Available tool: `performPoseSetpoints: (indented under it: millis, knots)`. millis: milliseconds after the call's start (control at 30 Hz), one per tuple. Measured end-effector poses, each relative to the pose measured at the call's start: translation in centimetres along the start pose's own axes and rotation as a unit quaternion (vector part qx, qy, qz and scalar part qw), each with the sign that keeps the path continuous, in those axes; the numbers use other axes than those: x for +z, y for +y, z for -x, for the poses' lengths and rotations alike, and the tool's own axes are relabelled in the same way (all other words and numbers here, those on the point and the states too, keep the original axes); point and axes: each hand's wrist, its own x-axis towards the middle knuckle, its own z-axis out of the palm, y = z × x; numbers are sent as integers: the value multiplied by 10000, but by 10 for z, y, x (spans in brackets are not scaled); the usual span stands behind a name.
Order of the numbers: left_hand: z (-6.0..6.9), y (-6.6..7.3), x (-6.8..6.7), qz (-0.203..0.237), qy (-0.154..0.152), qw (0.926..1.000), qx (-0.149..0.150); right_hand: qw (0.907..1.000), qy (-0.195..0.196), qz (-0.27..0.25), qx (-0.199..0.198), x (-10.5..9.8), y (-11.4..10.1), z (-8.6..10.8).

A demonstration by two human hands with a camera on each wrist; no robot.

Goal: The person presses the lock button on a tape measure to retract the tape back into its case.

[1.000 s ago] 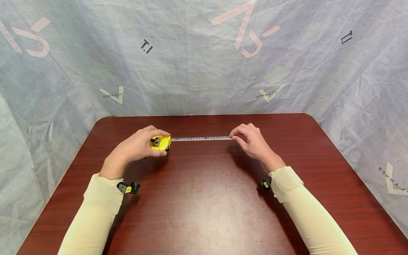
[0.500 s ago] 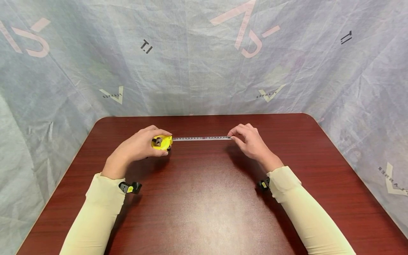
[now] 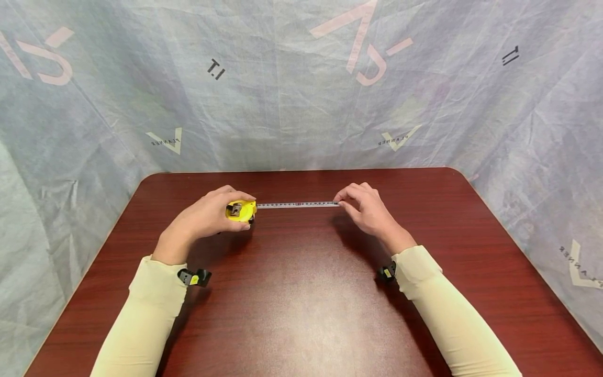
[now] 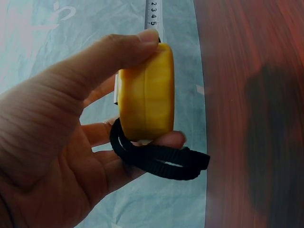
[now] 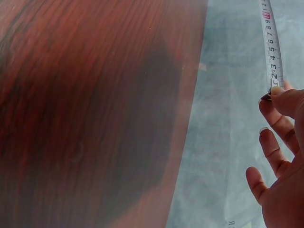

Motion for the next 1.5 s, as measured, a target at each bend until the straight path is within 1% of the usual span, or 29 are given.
performPoseSetpoints:
  millis: [433,1100,1300,1500]
  knots:
    - [-1,2,1,65,-37,10000,-8,9999,44,-37,-93,4,-4,-2]
    - [-5,3,4,49,112,9999,121,9998,37,-167,-56,10,-9,-6]
    - [-6,2,5,92,116,9998,94,9997,96,-171,-111,13,-9,-7]
    - [-7,2,7,166,52,9998,19,9998,45,-191,-46,13,-10,-6]
